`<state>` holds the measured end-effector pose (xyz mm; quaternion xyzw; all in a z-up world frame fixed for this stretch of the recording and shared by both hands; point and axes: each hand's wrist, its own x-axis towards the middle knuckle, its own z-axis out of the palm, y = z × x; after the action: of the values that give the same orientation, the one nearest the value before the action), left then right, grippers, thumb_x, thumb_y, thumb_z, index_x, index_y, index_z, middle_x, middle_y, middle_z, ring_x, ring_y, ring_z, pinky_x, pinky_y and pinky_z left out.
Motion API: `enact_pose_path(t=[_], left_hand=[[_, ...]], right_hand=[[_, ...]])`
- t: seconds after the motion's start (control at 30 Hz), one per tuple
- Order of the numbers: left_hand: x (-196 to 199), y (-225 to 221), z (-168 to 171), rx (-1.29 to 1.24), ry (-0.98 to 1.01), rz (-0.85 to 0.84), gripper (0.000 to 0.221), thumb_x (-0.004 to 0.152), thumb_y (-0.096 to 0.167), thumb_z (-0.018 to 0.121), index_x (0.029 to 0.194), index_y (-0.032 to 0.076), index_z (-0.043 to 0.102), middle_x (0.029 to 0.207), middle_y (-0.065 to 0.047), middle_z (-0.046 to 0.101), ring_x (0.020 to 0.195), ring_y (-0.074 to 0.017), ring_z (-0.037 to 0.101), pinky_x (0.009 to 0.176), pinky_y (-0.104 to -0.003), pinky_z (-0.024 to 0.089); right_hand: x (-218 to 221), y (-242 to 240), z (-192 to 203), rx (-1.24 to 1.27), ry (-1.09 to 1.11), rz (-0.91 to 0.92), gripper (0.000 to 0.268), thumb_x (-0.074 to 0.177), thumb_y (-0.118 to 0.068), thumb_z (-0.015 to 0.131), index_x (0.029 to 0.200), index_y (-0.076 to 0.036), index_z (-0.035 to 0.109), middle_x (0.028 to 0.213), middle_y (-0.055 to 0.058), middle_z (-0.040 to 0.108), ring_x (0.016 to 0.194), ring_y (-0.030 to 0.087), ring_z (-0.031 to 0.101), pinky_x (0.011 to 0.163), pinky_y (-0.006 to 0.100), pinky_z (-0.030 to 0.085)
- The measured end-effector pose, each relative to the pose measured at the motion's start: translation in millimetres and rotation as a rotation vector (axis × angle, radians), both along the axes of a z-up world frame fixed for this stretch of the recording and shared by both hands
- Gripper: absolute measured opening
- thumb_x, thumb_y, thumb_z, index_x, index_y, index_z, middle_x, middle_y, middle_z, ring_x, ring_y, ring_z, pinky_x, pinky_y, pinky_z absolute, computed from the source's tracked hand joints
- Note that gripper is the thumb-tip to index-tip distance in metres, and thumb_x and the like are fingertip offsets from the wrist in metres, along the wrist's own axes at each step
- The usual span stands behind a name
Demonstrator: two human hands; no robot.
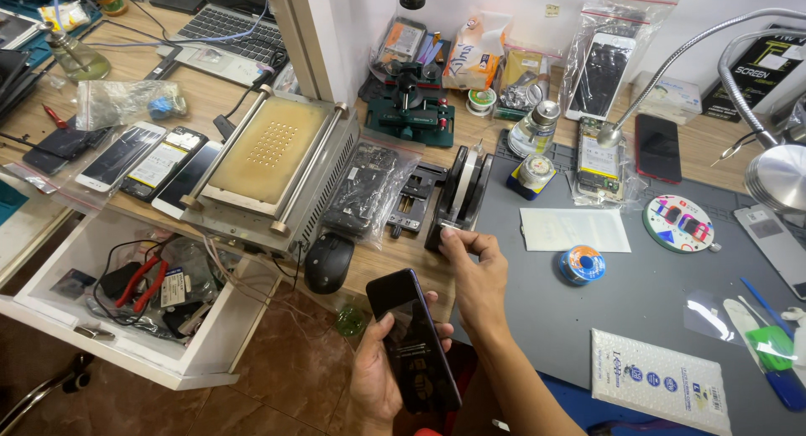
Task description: The person applies adhesive to the edges of a smartphone back cover and then presses it onto the phone chassis. They then handle a second smartphone, peeling off a protective film from its back and wiping the surface with a cloth.
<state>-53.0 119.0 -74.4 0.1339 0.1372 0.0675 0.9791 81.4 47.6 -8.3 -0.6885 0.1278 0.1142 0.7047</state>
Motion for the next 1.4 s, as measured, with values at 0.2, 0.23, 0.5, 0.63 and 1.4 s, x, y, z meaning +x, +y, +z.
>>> enact_pose_path(t=[0.2, 0.23, 0.5, 0.63, 1.4], left_hand=[[-2.8, -1.6, -1.9, -0.062, -0.056, -0.023, 0.058, 0.102, 0.027, 0.048, 0.15, -0.005, 0.047, 0.145, -0.029, 0.059, 0.104, -0.0482, 0.071, 0.089, -0.054, 0.062], [-3.2, -2.7, 0.0, -0.053, -0.042, -0.035, 0.058, 0.101, 0.027, 0.048, 0.15, -0.004, 0.047, 0.144, -0.03, 0.059, 0.103, -0.0492, 0.071, 0.089, -0.056, 0.061], [-2.2, -22.4, 22.5, 0.088, 0.011, -0.145, 0.058, 0.095, 0.022, 0.057, 0.145, -0.007, 0.051, 0.134, -0.037, 0.065, 0.09, -0.05, 0.074, 0.078, -0.056, 0.064], [1.5, -43.0, 41.2, 0.082, 0.075, -0.184, 0.054, 0.096, 0.019, 0.053, 0.142, -0.01, 0.051, 0.131, -0.04, 0.065, 0.087, -0.0522, 0.073, 0.077, -0.058, 0.064], [82.0, -204.9, 72.0, 0.612, 0.13, -0.569, 0.053, 0.097, 0.024, 0.056, 0.144, -0.001, 0.058, 0.125, -0.027, 0.081, 0.094, -0.0329, 0.083, 0.08, -0.042, 0.07]], right_hand=[[1.7, -7.6, -36.4, -0.225, -0.223, 0.051, 0.023, 0.089, -0.035, 0.078, 0.098, -0.015, 0.083, 0.119, 0.001, 0.052, 0.11, 0.009, 0.062, 0.098, 0.025, 0.055], [2.5, -8.5, -39.2, -0.314, -0.348, 0.052, 0.018, 0.09, -0.031, 0.078, 0.092, -0.014, 0.082, 0.116, 0.002, 0.055, 0.099, 0.009, 0.061, 0.092, 0.025, 0.054], [37.9, -51.9, -47.5, -0.75, -0.599, 0.393, 0.013, 0.091, -0.021, 0.071, 0.086, -0.01, 0.075, 0.1, 0.004, 0.071, 0.093, 0.025, 0.07, 0.084, 0.038, 0.052], [32.5, -89.0, -27.2, -0.623, -0.595, 0.542, 0.01, 0.092, -0.022, 0.073, 0.092, -0.014, 0.08, 0.103, 0.0, 0.076, 0.1, 0.019, 0.073, 0.09, 0.033, 0.053], [49.0, -357.9, 42.0, -0.275, -0.573, 0.817, 0.06, 0.102, -0.021, 0.063, 0.157, -0.013, 0.04, 0.094, 0.002, 0.069, 0.088, 0.014, 0.069, 0.092, 0.03, 0.054]])
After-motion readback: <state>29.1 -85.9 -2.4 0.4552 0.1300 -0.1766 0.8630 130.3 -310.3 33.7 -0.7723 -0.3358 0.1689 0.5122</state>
